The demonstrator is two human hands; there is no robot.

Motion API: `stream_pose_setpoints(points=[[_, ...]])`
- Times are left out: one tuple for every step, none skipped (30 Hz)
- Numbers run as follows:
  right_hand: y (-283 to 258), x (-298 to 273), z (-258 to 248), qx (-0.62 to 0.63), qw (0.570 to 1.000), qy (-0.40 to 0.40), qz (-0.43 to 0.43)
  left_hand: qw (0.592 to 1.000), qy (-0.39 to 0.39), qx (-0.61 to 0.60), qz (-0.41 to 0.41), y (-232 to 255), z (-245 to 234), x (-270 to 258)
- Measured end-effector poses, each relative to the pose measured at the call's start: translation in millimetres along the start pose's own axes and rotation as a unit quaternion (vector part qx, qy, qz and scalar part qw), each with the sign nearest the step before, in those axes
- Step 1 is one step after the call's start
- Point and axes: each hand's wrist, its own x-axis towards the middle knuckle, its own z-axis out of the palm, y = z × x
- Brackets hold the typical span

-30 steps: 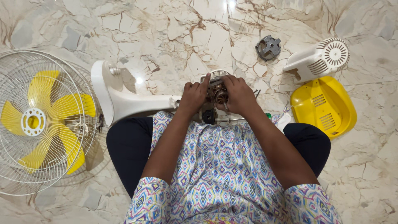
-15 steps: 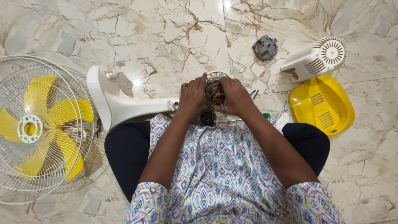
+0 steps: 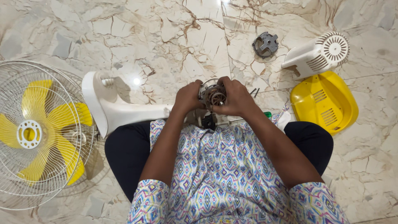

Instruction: The person sits on the floor and uses a screwdriver to remove screws from the yellow back cover of a disassembled fan. After removing the cover, they handle the fan motor and internal components.

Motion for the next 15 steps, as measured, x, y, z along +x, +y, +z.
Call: stream_pose_setpoints(points=[[0.3, 1.4, -1.4, 0.017, 1.000, -0.004, 0.005, 1.000, -0.015, -0.001, -0.005, -0.6, -0.4, 0.6], [0.7, 2.3, -3.0, 0.034, 0.999, -0.009, 0.011, 1.000, -0.030, -0.003, -0.009, -0.7, 0.3, 1.0], [1.1, 3.5, -4.2, 0.035, 0.999, -0.009, 0.013, 0.999, -0.045, -0.005, -0.014, -0.9, 1.4, 1.5], [1.5, 4.3, -5.5, 0.036, 0.999, -0.010, 0.016, 0.999, -0.046, -0.009, -0.008, -2.0, 2.8, 2.0], [1.3, 4.2, -6.5, 0.037, 0.999, -0.010, 0.019, 0.999, -0.047, -0.013, -0.003, -4.6, 3.7, 2.8], [0.4, 3.5, -7.9, 0.035, 0.999, -0.002, 0.007, 0.999, -0.046, -0.017, 0.004, -7.5, 4.5, 4.7], [-1.4, 2.5, -9.0, 0.033, 0.999, 0.006, -0.005, 0.998, -0.052, -0.035, 0.004, -10.7, 5.8, 6.3], [-3.8, 2.4, -9.9, 0.032, 0.999, 0.015, -0.018, 0.997, -0.056, -0.051, 0.005, -15.0, 6.3, 8.1], [-6.1, 2.4, -11.5, 0.035, 0.999, 0.014, -0.017, 0.996, -0.061, -0.067, 0.005, -19.1, 7.2, 10.1], [-8.7, 1.7, -12.7, 0.039, 0.999, 0.014, -0.015, 0.994, -0.061, -0.084, 0.016, -23.4, 8.2, 11.7], [-11.1, 0.8, -14.0, 0.044, 0.999, 0.014, -0.012, 0.993, -0.060, -0.101, 0.028, -27.2, 9.0, 13.1], [-13.7, 0.2, -15.0, 0.044, 0.999, 0.012, -0.023, 0.991, -0.058, -0.117, 0.038, -30.9, 9.4, 12.9], [-15.7, -0.5, -16.1, 0.043, 0.998, 0.010, -0.035, 0.989, -0.062, -0.126, 0.042, -33.8, 9.1, 11.5], [-16.2, -0.7, -18.2, 0.041, 0.998, 0.010, -0.046, 0.988, -0.065, -0.134, 0.047, -35.3, 7.3, 11.4], [-14.8, -1.6, -21.4, 0.075, 0.996, 0.006, -0.057, 0.986, -0.068, -0.143, 0.052, -36.0, 4.4, 11.0]])
